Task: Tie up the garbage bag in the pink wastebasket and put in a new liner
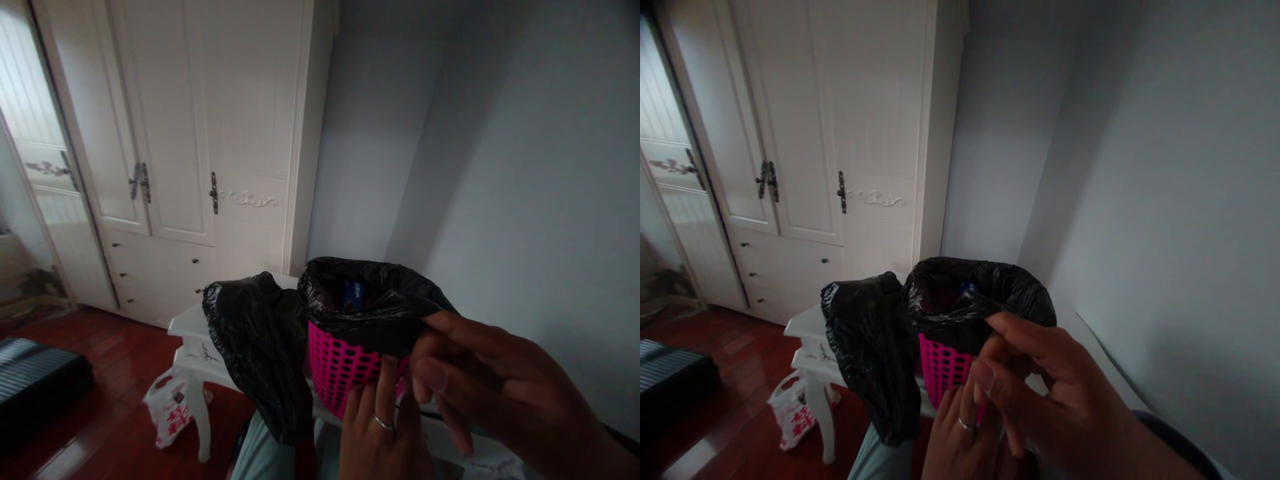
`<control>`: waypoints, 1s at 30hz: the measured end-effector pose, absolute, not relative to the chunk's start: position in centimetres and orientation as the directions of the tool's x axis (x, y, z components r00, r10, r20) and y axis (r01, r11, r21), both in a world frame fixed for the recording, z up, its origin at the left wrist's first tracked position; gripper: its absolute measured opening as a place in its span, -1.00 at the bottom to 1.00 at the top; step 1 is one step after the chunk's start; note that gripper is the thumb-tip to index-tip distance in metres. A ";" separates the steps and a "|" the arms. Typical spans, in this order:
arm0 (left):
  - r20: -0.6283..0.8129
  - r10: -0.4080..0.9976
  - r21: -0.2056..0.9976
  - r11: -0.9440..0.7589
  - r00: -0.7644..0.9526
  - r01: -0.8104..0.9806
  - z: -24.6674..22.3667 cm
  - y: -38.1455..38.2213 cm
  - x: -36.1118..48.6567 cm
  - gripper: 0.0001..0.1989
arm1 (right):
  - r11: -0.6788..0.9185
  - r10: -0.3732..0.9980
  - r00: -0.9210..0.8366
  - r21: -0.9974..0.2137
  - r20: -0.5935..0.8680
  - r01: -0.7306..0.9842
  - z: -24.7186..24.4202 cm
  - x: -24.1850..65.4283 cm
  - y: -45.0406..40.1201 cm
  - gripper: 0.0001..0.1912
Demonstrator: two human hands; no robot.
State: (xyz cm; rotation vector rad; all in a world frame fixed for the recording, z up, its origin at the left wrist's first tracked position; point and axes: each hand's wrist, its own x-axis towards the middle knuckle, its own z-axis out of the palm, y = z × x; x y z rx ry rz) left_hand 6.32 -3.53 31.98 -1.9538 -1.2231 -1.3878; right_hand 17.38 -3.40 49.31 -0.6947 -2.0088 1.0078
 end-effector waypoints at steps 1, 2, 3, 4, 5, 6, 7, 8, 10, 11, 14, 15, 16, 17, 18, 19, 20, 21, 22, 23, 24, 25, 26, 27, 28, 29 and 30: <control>0.907 0.410 0.132 -0.497 0.098 0.858 31.8 -3.6 6.3 -0.51 | 0.540 0.732 -0.558 -0.832 0.390 0.126 49.3 17.4 -3.4 -0.76; 0.906 0.413 0.130 -0.489 0.098 0.863 31.6 -3.6 6.2 -0.48 | 0.539 0.731 -0.563 -0.832 0.387 0.128 49.3 17.5 -3.4 -0.76; 0.905 0.414 0.127 -0.482 0.098 0.867 31.5 -3.6 6.1 -0.46 | 0.536 0.730 -0.570 -0.833 0.377 0.136 49.3 17.5 -3.4 -0.75; 0.907 0.411 0.125 -0.477 0.096 0.870 31.3 -3.6 6.1 -0.44 | 0.539 0.726 -0.579 -0.830 0.370 0.145 49.4 17.6 -3.4 -0.74; 0.911 0.404 0.128 -0.472 0.085 0.872 31.2 -3.6 6.0 -0.42 | 0.548 0.723 -0.582 -0.822 0.372 0.156 49.4 17.6 -3.4 -0.72; 0.920 0.387 0.140 -0.467 0.059 0.873 31.1 -3.5 6.1 -0.40 | 0.561 0.721 -0.582 -0.809 0.375 0.174 49.5 17.6 -3.3 -0.70; 0.927 0.374 0.160 -0.466 0.030 0.870 30.9 -3.4 6.2 -0.38 | 0.576 0.723 -0.577 -0.792 0.380 0.200 49.5 17.7 -3.3 -0.68; 0.931 0.365 0.187 -0.466 -0.004 0.865 30.6 -3.3 6.3 -0.36 | 0.594 0.725 -0.569 -0.770 0.388 0.231 49.6 17.7 -3.2 -0.66; 0.929 0.364 0.237 -0.466 -0.059 0.852 30.1 -3.0 6.6 -0.35 | 0.640 0.726 -0.540 -0.705 0.425 0.306 49.7 17.8 -2.9 -0.65; 0.928 0.367 0.246 -0.464 -0.068 0.851 29.8 -2.9 6.8 -0.35 | 0.667 0.722 -0.523 -0.655 0.453 0.354 49.7 17.9 -2.6 -0.66; 0.926 0.370 0.243 -0.445 -0.070 0.862 29.2 -2.8 6.9 -0.37 | 0.749 0.660 -0.498 -0.441 0.563 0.494 50.0 18.0 -1.4 -0.71; 0.928 0.367 0.240 -0.446 -0.069 0.862 29.1 -2.9 6.9 -0.38 | 0.762 0.635 -0.498 -0.372 0.590 0.530 50.2 18.1 -0.8 -0.73; 0.928 0.366 0.240 -0.453 -0.066 0.859 29.1 -3.0 6.8 -0.39 | 0.766 0.618 -0.502 -0.317 0.605 0.560 50.3 18.1 -0.2 -0.75; 0.928 0.368 0.240 -0.465 -0.061 0.852 29.2 -3.2 6.7 -0.40 | 0.762 0.610 -0.506 -0.277 0.610 0.585 50.4 18.1 0.5 -0.75; 0.926 0.373 0.245 -0.480 -0.057 0.842 29.4 -3.4 6.5 -0.42 | 0.757 0.607 -0.511 -0.246 0.608 0.606 50.5 18.1 1.1 -0.72; 0.924 0.378 0.256 -0.493 -0.061 0.831 29.7 -3.6 6.4 -0.43 | 0.752 0.607 -0.520 -0.221 0.601 0.621 50.5 18.1 1.7 -0.67; 0.916 0.393 0.283 -0.498 -0.078 0.820 29.9 -3.7 6.2 -0.44 | 0.750 0.607 -0.534 -0.201 0.589 0.631 50.5 18.2 2.3 -0.61; 0.907 0.407 0.319 -0.494 -0.108 0.809 30.2 -3.8 6.0 -0.45 | 0.753 0.606 -0.553 -0.187 0.573 0.631 50.5 18.3 2.8 -0.55; 0.895 0.421 0.360 -0.482 -0.150 0.799 30.4 -3.9 5.7 -0.45 | 0.760 0.606 -0.578 -0.184 0.547 0.623 50.4 18.4 3.2 -0.48; 0.883 0.428 0.399 -0.467 -0.192 0.789 30.6 -3.8 5.5 -0.45 | 0.771 0.606 -0.607 -0.192 0.514 0.607 50.2 18.7 3.6 -0.41; 0.871 0.433 0.433 -0.451 -0.233 0.780 30.6 -3.6 5.2 -0.42 | 0.780 0.609 -0.635 -0.212 0.475 0.589 50.0 18.9 3.9 -0.33; 0.858 0.438 0.463 -0.435 -0.268 0.772 30.5 -3.3 4.9 -0.37 | 0.782 0.616 -0.656 -0.239 0.436 0.575 49.8 19.2 4.1 -0.25; 0.842 0.450 0.493 -0.421 -0.297 0.761 30.4 -3.0 4.7 -0.28 | 0.780 0.624 -0.670 -0.267 0.402 0.567 49.6 19.5 4.3 -0.18; 0.818 0.475 0.530 -0.405 -0.324 0.745 30.1 -2.6 4.4 -0.14 | 0.773 0.635 -0.674 -0.293 0.377 0.563 49.4 19.7 4.3 -0.13; 0.783 0.514 0.575 -0.384 -0.351 0.722 29.6 -2.1 4.1 0.02 | 0.763 0.647 -0.672 -0.317 0.361 0.564 49.2 19.8 4.3 -0.10; 0.741 0.558 0.622 -0.358 -0.374 0.697 29.1 -1.6 3.9 0.17 | 0.753 0.657 -0.667 -0.338 0.351 0.564 49.1 19.8 4.2 -0.09; 0.701 0.596 0.661 -0.337 -0.391 0.671 28.6 -1.2 3.8 0.29 | 0.747 0.664 -0.664 -0.360 0.345 0.560 49.0 19.7 4.1 -0.11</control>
